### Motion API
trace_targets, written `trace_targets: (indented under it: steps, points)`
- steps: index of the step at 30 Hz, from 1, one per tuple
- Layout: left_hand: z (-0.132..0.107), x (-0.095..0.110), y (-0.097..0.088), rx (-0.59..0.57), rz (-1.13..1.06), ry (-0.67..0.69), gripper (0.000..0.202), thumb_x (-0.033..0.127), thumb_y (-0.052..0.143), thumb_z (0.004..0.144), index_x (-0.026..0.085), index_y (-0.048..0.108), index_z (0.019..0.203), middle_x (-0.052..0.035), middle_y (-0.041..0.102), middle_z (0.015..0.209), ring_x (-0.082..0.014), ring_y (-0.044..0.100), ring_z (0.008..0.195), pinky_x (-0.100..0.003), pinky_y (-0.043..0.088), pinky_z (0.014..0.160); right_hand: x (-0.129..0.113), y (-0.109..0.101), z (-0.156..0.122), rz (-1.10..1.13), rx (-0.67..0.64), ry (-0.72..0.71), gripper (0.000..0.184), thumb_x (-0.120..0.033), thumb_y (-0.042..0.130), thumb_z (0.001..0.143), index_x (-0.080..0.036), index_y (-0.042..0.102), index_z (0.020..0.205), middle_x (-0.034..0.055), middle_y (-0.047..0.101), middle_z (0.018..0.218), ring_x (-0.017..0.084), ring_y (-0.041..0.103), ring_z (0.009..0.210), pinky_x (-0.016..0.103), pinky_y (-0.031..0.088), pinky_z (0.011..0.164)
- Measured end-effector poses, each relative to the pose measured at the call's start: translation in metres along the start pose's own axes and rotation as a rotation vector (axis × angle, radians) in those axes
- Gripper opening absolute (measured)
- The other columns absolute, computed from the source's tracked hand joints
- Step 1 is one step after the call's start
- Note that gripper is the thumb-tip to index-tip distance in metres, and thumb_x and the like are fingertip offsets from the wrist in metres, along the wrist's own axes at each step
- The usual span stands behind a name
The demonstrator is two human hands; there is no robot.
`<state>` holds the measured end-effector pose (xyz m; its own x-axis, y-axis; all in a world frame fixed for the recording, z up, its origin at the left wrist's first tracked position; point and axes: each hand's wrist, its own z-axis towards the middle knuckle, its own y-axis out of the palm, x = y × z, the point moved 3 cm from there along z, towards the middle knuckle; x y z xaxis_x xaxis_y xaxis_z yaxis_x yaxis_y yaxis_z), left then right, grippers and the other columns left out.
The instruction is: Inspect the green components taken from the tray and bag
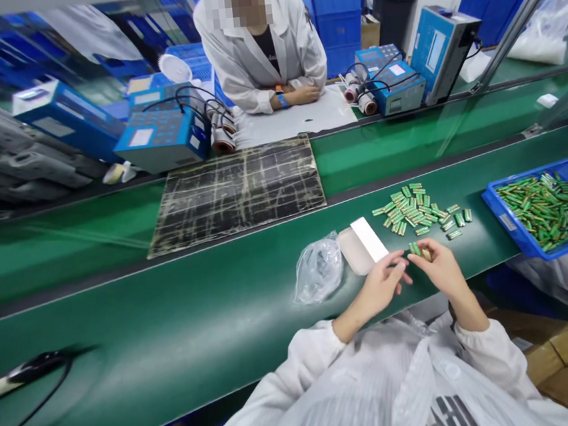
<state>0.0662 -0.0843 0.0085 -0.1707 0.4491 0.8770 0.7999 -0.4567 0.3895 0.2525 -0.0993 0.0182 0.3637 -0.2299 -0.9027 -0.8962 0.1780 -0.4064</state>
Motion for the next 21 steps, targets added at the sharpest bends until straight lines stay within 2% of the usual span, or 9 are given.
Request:
trace_targets:
  steps: [2, 5, 7, 9, 11, 14, 18, 21]
  points:
    - [0.01, 0.008, 0.004, 0.043, -0.027, 0.088, 0.062, 0.058, 0.073, 0.09, 0.014, 0.065, 0.134, -0.0121, 0.067, 0.115, -0.0117, 0.065, 0.071, -0.022, 0.045, 0.053, -0.015, 0.007, -0.013, 0.089, -0.01, 0.013, 0.046, -0.053, 0.085, 0.08, -0.019, 0.066, 0.105, 0.0032, 0.069, 0.085, 0.02, 0.063, 0.075, 0.032, 0.052, 0.072]
    - [0.02, 0.023, 0.01, 0.08, -0.037, 0.144, 0.051, 0.054, 0.081, 0.085, 0.011, 0.073, 0.112, -0.0064, 0.069, 0.09, -0.0076, 0.055, 0.059, -0.022, 0.042, 0.052, -0.03, 0.012, -0.023, 0.237, -0.026, -0.005, 0.048, -0.05, 0.087, 0.08, -0.021, 0.062, 0.11, 0.0049, 0.07, 0.093, 0.019, 0.065, 0.077, 0.031, 0.054, 0.07]
    - [0.023, 0.03, 0.01, 0.126, -0.112, 0.151, 0.05, 0.057, 0.081, 0.084, 0.012, 0.071, 0.105, -0.0059, 0.069, 0.087, -0.0112, 0.059, 0.065, -0.022, 0.046, 0.053, -0.039, 0.008, -0.025, 0.297, -0.023, -0.08, 0.043, -0.051, 0.084, 0.085, -0.022, 0.064, 0.108, 0.008, 0.069, 0.105, 0.018, 0.065, 0.079, 0.031, 0.054, 0.069]
    - [0.025, 0.036, 0.009, 0.158, -0.198, 0.161, 0.051, 0.061, 0.078, 0.086, 0.016, 0.066, 0.108, -0.0054, 0.069, 0.09, -0.0141, 0.062, 0.07, -0.022, 0.047, 0.051, -0.046, -0.001, -0.024, 0.311, 0.009, -0.148, 0.034, -0.052, 0.076, 0.092, -0.021, 0.068, 0.105, 0.0093, 0.067, 0.11, 0.016, 0.062, 0.075, 0.031, 0.052, 0.066]
    - [0.025, 0.041, 0.007, 0.15, -0.267, 0.162, 0.051, 0.063, 0.075, 0.088, 0.019, 0.061, 0.111, -0.0011, 0.064, 0.083, -0.0114, 0.058, 0.062, -0.019, 0.04, 0.045, -0.049, -0.01, -0.022, 0.29, 0.0, -0.129, 0.033, -0.052, 0.069, 0.098, -0.02, 0.071, 0.107, 0.0071, 0.066, 0.098, 0.015, 0.057, 0.067, 0.031, 0.047, 0.06]
    - [0.026, 0.046, 0.006, 0.107, -0.332, 0.149, 0.05, 0.063, 0.073, 0.091, 0.018, 0.062, 0.111, 0.0071, 0.047, 0.068, -0.0047, 0.039, 0.048, -0.016, 0.027, 0.045, -0.053, -0.013, -0.02, 0.193, -0.144, -0.066, 0.038, -0.052, 0.062, 0.103, -0.018, 0.07, 0.118, 0.0002, 0.058, 0.073, 0.015, 0.05, 0.062, 0.03, 0.04, 0.058]
    - [0.023, 0.052, 0.005, 0.127, -0.363, 0.147, 0.055, 0.068, 0.069, 0.092, 0.015, 0.064, 0.106, 0.0113, 0.028, 0.061, -0.0036, 0.024, 0.047, -0.017, 0.022, 0.046, -0.059, -0.003, -0.02, 0.17, -0.26, -0.07, 0.038, -0.055, 0.058, 0.105, -0.019, 0.066, 0.115, -0.0038, 0.048, 0.069, 0.013, 0.042, 0.062, 0.028, 0.032, 0.058]
    - [0.02, 0.056, 0.004, 0.163, -0.392, 0.156, 0.059, 0.072, 0.069, 0.09, 0.015, 0.063, 0.104, 0.0116, 0.026, 0.061, -0.004, 0.02, 0.047, -0.017, 0.019, 0.046, -0.062, 0.009, -0.02, 0.179, -0.306, -0.041, 0.038, -0.058, 0.059, 0.104, -0.02, 0.064, 0.105, -0.0046, 0.046, 0.069, 0.012, 0.037, 0.06, 0.027, 0.028, 0.055]
